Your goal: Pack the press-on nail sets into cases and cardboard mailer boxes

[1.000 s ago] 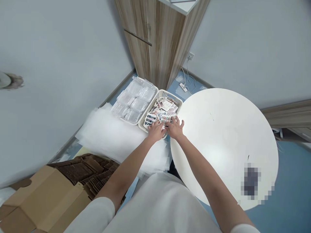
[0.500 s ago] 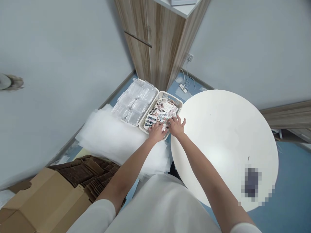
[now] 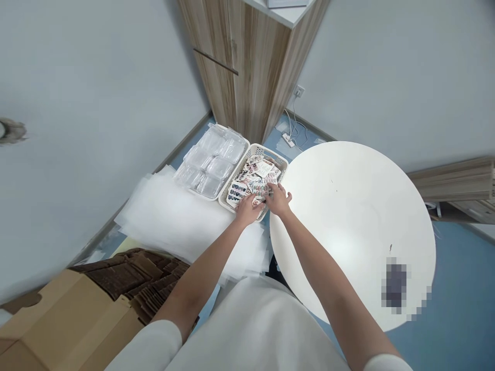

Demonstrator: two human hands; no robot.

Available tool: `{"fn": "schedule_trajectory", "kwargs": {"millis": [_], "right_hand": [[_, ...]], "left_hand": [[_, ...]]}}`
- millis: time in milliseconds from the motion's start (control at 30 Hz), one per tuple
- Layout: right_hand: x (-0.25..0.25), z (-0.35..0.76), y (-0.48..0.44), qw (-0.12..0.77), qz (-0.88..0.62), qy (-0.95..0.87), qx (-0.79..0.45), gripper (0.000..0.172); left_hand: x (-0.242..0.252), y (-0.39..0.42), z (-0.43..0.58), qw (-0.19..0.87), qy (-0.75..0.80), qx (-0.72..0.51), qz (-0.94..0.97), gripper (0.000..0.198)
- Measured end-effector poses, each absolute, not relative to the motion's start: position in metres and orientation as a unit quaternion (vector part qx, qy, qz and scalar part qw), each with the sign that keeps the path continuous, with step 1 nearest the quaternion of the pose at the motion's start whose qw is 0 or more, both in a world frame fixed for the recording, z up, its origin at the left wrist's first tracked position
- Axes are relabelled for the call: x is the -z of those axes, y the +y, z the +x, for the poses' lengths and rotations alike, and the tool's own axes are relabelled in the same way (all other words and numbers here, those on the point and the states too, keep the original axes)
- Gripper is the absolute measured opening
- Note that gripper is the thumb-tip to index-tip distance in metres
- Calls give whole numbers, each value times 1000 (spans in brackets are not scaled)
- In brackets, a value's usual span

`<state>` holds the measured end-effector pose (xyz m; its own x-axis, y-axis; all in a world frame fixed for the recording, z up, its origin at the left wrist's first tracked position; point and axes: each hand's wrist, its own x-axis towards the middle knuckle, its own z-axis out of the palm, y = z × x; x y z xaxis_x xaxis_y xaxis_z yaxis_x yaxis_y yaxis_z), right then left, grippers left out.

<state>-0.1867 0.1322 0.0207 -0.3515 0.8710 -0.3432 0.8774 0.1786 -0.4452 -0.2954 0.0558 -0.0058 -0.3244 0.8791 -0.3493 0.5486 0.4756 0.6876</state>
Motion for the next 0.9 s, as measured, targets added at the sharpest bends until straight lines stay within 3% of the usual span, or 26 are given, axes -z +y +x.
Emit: {"fn": "schedule_trajectory", "kwargs": {"millis": [467, 700, 900], "right_hand": [[-33, -157, 114, -212, 562, 624, 500, 48], [-57, -98, 68, -275, 605, 546, 510, 41], [-70, -6, 12, -334, 616, 485, 523, 39]], "left_hand": [[-4, 48, -266, 288, 747, -441, 406, 50], [-16, 32, -216, 368, 671, -518, 381, 37], [-36, 3, -153, 486, 632, -486, 358, 34]]}}
